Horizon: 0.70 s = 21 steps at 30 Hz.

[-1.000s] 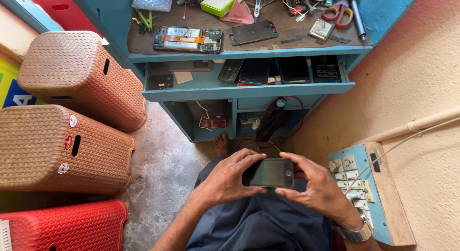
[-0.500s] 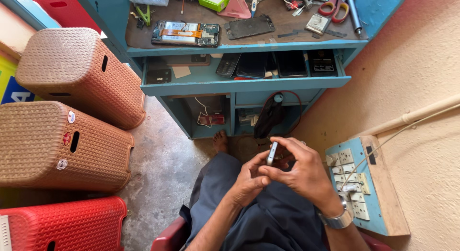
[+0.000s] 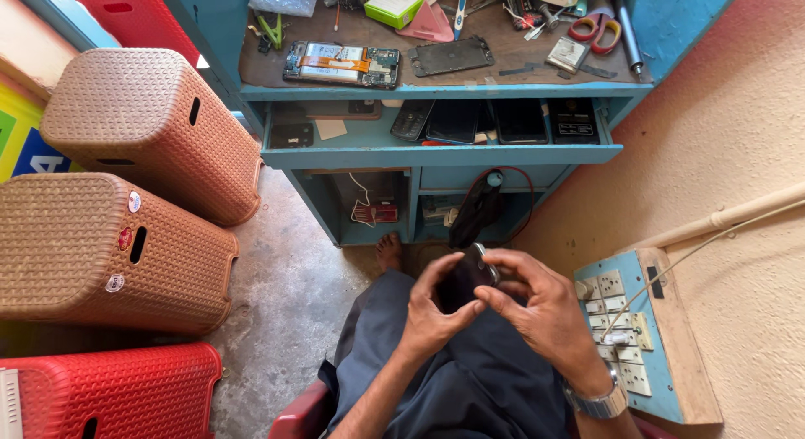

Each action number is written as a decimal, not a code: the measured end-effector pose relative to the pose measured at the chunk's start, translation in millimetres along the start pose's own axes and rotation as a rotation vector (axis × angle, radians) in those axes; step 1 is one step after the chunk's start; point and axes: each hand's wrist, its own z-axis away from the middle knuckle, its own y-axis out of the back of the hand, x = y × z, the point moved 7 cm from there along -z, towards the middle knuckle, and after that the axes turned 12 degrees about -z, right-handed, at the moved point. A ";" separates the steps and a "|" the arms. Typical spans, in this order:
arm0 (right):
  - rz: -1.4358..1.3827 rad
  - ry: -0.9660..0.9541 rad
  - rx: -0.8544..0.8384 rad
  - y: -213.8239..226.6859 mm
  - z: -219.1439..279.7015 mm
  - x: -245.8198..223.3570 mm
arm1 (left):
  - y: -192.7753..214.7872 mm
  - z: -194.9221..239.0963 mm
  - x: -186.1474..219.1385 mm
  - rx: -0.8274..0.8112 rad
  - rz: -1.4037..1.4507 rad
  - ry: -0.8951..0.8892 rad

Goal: The person disassembles a mobile phone using tools to remove components from the internal chassis.

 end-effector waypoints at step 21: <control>-0.358 -0.218 0.281 9.2 26.6 58.7 | 3.6 3.0 24.6 0.035 -0.277 -0.069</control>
